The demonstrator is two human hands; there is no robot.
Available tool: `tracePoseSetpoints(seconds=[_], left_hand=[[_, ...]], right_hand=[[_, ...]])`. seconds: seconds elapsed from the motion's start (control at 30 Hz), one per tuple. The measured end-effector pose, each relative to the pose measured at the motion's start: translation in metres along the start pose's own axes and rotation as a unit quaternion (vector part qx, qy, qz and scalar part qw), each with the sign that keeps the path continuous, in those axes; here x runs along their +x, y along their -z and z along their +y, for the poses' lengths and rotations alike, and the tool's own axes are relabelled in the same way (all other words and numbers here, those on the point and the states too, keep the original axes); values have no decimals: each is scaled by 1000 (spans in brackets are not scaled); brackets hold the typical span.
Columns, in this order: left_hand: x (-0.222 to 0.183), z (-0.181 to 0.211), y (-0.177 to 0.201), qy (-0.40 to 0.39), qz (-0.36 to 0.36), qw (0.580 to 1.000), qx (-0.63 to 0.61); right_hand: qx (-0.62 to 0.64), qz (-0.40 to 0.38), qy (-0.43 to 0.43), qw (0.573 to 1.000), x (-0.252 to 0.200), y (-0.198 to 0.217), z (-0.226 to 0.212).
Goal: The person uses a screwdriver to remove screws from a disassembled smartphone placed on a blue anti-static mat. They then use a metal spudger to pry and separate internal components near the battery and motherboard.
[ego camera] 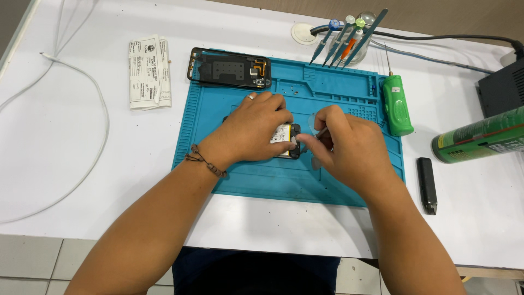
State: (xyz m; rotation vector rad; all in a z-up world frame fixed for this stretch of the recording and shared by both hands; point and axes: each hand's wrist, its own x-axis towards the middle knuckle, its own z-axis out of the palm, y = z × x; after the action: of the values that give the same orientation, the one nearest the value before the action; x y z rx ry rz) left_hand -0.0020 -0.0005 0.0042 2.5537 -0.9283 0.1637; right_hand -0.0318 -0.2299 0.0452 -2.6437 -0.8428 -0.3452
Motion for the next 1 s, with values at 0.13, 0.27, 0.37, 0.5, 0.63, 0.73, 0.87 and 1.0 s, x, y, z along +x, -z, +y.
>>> tracePoseSetpoints(seconds=[0.13, 0.27, 0.37, 0.5, 0.63, 0.73, 0.87, 1.0], left_hand=[[0, -2, -3, -9, 8, 1000, 6], [0, -2, -2, -13, 11, 1000, 11], [0, 1, 1, -5, 0, 1000, 5], [-2, 16, 23, 13, -4, 1000, -11], [-2, 16, 22, 16, -4, 1000, -14], [-2, 17, 24, 10, -4, 1000, -20], [-3, 20, 27, -4, 7, 999, -47], [-2, 23, 27, -35, 28, 993, -105]], right_hand=[[74, -21, 53, 996, 2, 15, -11], [74, -6, 73, 995, 2, 15, -13], [20, 26, 46, 998, 0, 2, -3], [35, 2, 72, 997, 5, 17, -13], [45, 4, 92, 995, 5, 19, -13], [69, 10, 78, 995, 5, 22, -14], [86, 18, 72, 994, 5, 26, -12], [99, 43, 45, 993, 4, 29, -10]])
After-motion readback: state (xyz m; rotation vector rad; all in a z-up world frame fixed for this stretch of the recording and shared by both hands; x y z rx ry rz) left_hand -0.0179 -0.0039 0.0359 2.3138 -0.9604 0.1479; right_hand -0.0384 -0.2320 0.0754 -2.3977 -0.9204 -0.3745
